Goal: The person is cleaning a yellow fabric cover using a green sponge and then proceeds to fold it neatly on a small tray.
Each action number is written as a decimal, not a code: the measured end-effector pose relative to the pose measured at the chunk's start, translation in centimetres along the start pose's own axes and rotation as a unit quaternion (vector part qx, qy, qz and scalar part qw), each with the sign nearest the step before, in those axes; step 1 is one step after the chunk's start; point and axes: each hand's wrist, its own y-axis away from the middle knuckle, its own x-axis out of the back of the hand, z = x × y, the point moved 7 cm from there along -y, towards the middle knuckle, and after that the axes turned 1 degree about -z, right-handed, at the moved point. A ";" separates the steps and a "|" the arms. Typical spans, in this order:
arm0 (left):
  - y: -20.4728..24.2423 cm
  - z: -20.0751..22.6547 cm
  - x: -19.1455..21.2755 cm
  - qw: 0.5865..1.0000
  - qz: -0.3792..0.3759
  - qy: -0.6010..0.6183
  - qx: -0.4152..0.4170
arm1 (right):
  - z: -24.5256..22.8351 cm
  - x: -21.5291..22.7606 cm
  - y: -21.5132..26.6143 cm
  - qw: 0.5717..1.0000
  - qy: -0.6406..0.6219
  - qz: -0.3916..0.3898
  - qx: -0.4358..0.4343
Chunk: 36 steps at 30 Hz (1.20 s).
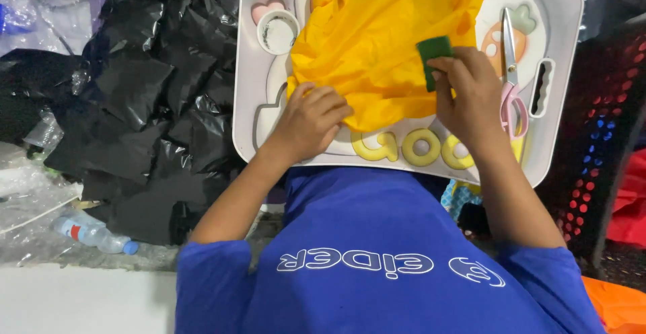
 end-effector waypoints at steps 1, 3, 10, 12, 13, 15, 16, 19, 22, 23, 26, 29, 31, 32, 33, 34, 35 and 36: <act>0.0 0.4 -0.8 1.000 -0.002 -0.002 -0.014 | -1.3 0.6 -0.5 0.999 0.000 0.038 0.032; 0.3 1.1 -1.2 1.000 0.005 0.000 -0.023 | -4.8 -1.2 -0.9 0.995 -0.036 -0.017 0.093; 1.8 2.5 0.7 0.998 -0.035 0.029 -0.038 | 8.6 -2.5 -4.7 0.982 0.123 -0.041 -0.140; 1.5 3.0 1.2 0.999 -0.034 0.019 -0.028 | 5.1 -2.6 -5.0 0.994 0.044 -0.037 -0.093; 1.4 3.3 1.2 0.999 -0.037 0.013 -0.016 | 3.0 -2.8 -4.9 0.997 -0.037 -0.038 -0.049; 1.1 3.5 1.1 0.999 -0.046 -0.009 -0.021 | -0.5 -4.7 -4.5 0.992 -0.018 -0.112 0.046; 1.3 3.9 0.8 0.998 -0.056 -0.029 -0.022 | -2.9 -6.1 -3.4 0.972 -0.003 -0.188 0.140; 1.0 4.8 2.1 0.995 -0.032 -0.082 -0.051 | 6.6 -4.7 -3.7 0.981 0.186 -0.043 -0.016; 1.2 4.3 3.5 0.998 -0.022 -0.064 -0.007 | 10.4 2.7 -0.1 0.976 0.159 0.022 -0.150; 1.0 4.0 4.0 0.998 -0.023 -0.064 -0.009 | 9.8 4.3 1.2 0.975 0.159 0.023 -0.152; -0.2 2.7 6.4 0.999 0.030 0.000 0.039 | 8.8 9.1 6.1 0.957 0.199 0.057 -0.202; -2.8 2.2 10.3 0.994 0.077 0.049 0.063 | 8.4 10.9 11.5 0.950 0.237 0.057 -0.193; -4.9 2.6 12.6 0.995 0.055 0.057 0.055 | 9.7 10.6 15.4 0.926 0.282 0.010 -0.249; -5.5 2.2 13.2 0.995 0.056 0.055 0.055 | 9.3 10.4 15.7 0.927 0.281 0.012 -0.248; -6.0 2.2 14.1 0.995 0.078 -0.054 0.032 | 9.2 9.8 16.2 0.934 0.241 -0.008 -0.265; -6.6 2.3 15.1 0.981 0.100 -0.164 0.007 | 9.2 9.2 16.4 0.939 0.199 -0.026 -0.280; -7.7 1.9 16.0 0.980 0.102 -0.168 0.006 | 8.9 8.9 16.3 0.940 0.197 -0.022 -0.277; -8.4 2.2 17.4 0.965 0.149 -0.213 -0.028 | 8.7 8.5 16.5 0.934 0.202 -0.026 -0.295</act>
